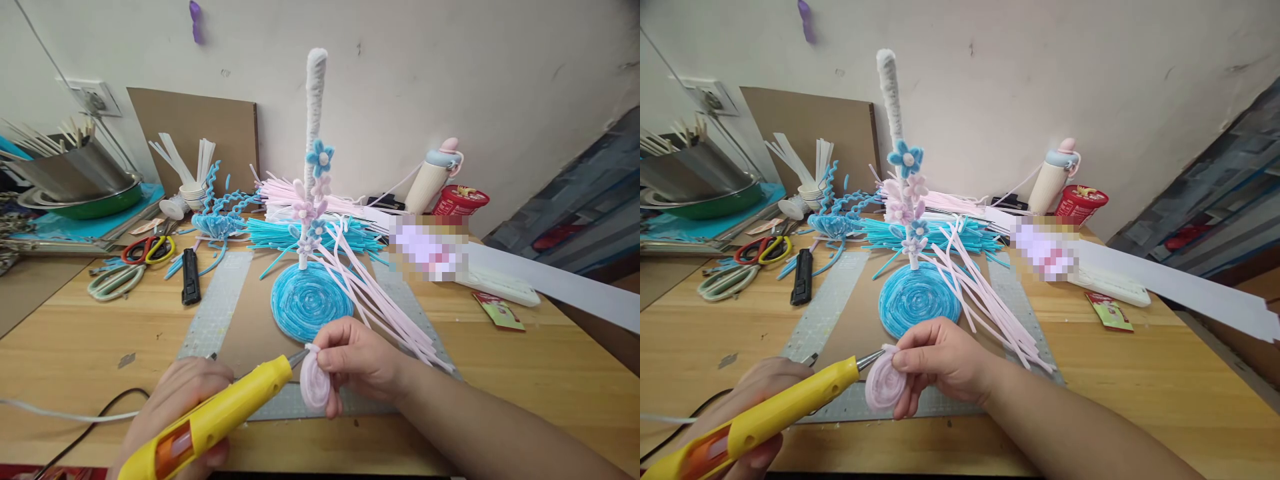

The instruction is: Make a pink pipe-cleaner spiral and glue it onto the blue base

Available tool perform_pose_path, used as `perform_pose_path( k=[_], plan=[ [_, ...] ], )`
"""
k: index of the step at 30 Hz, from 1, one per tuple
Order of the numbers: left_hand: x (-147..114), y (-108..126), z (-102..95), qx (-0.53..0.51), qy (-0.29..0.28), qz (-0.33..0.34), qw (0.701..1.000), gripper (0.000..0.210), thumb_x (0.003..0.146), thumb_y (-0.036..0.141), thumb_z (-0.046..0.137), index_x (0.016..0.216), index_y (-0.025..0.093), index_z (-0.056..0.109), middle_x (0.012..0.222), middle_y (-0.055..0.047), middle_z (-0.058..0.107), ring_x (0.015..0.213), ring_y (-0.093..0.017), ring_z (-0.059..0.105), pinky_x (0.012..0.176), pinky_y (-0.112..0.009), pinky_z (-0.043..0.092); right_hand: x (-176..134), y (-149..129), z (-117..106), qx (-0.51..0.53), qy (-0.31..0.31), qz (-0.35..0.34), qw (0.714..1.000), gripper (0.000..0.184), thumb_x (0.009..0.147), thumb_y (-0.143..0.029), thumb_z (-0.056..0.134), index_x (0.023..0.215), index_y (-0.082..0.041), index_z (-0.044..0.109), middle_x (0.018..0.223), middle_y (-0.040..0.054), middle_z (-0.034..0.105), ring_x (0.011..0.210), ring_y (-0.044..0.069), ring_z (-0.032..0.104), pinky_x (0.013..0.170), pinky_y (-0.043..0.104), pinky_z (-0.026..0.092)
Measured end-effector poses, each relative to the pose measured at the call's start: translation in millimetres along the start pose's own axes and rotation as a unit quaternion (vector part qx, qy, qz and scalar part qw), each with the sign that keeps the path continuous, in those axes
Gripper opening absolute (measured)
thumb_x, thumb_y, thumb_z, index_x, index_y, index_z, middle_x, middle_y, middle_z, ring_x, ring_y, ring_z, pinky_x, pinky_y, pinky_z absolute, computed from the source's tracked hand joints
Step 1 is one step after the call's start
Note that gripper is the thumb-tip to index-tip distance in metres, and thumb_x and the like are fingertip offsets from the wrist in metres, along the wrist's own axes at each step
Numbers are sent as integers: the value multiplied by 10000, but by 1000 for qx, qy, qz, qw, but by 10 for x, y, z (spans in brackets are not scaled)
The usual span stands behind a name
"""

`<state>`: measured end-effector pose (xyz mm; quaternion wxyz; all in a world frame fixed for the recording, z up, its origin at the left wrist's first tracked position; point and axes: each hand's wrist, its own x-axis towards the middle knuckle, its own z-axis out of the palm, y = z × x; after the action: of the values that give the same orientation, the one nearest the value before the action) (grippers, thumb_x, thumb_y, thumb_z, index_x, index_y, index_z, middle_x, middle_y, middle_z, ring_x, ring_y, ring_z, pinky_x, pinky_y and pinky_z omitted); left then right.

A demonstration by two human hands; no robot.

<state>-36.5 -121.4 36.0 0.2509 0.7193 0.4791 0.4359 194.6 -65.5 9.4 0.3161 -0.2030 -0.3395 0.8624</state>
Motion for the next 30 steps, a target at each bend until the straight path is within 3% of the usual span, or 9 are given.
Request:
perform_pose_path(
  k=[12,22,30],
  plan=[
    [-6,-16,-15,-11,-7,10,1000,364,793,616,502,823,273,621,771,-30,616,729,-230,561,686,-347,424,6,7,4,3,5,4,1000,280,658,-326,775,676,-83,638,548,55,683,422,154,653,382,189,518],
    [3,5,-10,16,24,2,1000,344,765,631,518,870,334,658,797,-26,651,764,-249,586,706,-362,446,0,4,-1,-12,2,7,1000,293,665,-339,767,674,-80,631,551,53,675,428,144,647,369,170,490],
    [-5,-15,-19,14,16,5,1000,372,766,631,521,853,296,656,814,-39,656,775,-247,591,711,-356,457,-3,-4,9,-20,-6,8,1000,308,668,-349,765,666,-74,625,556,56,669,423,144,644,368,174,491]
  ],
)
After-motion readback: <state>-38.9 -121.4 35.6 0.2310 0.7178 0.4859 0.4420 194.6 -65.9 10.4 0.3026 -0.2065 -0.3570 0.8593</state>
